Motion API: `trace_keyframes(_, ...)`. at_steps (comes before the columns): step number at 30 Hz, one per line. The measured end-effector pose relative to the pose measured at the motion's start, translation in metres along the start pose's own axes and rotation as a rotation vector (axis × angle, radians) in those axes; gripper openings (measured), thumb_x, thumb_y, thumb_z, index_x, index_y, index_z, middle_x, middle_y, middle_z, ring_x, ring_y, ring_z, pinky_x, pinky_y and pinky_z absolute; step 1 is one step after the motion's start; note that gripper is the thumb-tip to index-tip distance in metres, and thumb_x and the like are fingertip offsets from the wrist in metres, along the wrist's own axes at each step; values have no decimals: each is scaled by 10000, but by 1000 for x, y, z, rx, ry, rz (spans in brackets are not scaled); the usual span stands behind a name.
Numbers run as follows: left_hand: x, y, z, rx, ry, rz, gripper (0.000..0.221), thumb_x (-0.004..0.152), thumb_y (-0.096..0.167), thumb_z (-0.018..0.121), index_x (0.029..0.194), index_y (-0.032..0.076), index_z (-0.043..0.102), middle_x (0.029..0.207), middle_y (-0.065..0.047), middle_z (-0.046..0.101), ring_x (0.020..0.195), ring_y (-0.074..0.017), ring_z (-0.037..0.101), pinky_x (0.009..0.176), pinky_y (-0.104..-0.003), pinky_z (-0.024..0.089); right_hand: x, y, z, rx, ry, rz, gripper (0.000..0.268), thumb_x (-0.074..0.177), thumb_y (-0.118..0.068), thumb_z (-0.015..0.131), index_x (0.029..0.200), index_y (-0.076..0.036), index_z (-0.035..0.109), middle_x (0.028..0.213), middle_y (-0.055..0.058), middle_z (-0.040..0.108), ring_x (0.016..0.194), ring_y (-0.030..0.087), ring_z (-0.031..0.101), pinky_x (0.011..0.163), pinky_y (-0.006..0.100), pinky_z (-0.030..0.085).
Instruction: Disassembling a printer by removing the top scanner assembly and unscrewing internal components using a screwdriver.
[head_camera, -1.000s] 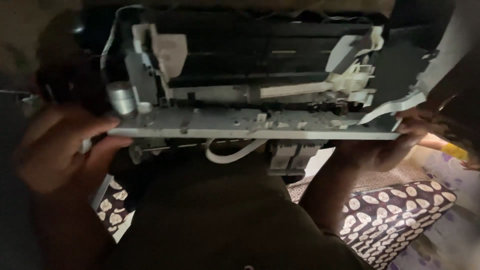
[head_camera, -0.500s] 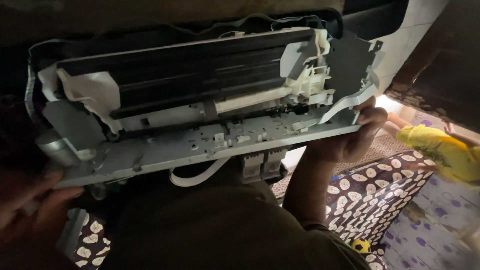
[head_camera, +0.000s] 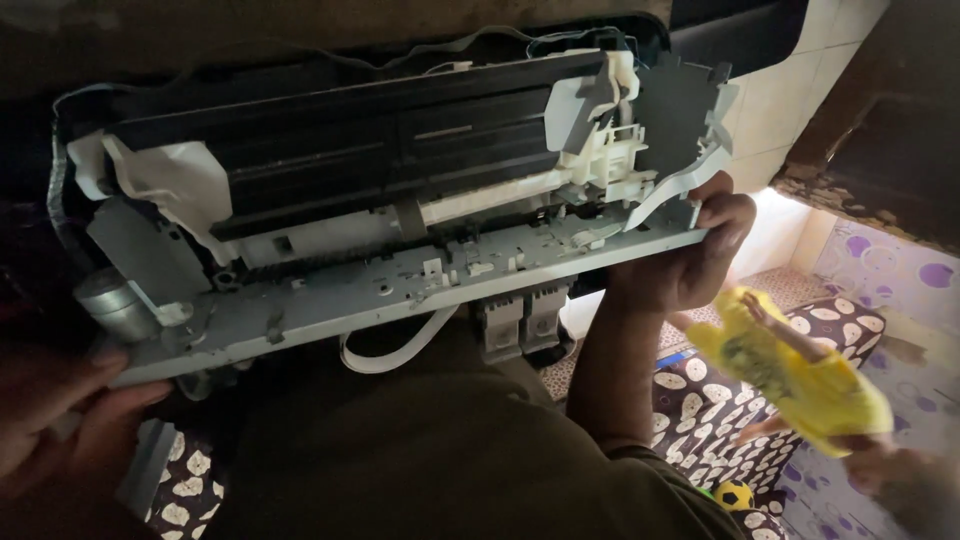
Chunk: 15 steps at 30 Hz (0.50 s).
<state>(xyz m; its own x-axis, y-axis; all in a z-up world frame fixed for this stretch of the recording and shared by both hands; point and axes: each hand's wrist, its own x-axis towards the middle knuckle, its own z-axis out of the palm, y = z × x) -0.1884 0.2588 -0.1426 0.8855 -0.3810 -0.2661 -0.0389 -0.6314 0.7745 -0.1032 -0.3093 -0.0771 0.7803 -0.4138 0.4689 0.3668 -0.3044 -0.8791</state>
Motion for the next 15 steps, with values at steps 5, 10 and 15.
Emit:
trace_keyframes(5,-2,-22,6,-280,-108,-262,295,788,149,846,928,128,587,650,-21,514,533,-110,482,583,-238,426,2,-3,4,161,4,129,175,1048,-279,427,947,-136,430,878,29,427,789,172,413,773,367,342)
trace_keyframes(10,30,40,-8,30,-72,125,698,726,182,943,1345,175,618,763,17,726,413,5,479,468,-195,342,5,-8,11,131,29,143,215,1049,-309,456,926,-134,438,893,29,426,824,157,420,825,358,350)
trace_keyframes(15,38,85,-14,221,121,158,393,918,246,949,1198,51,755,1041,-107,711,924,-261,631,868,-364,472,5,-11,17,8,2,103,201,1072,-298,436,952,-142,400,940,31,394,879,174,385,870,372,325)
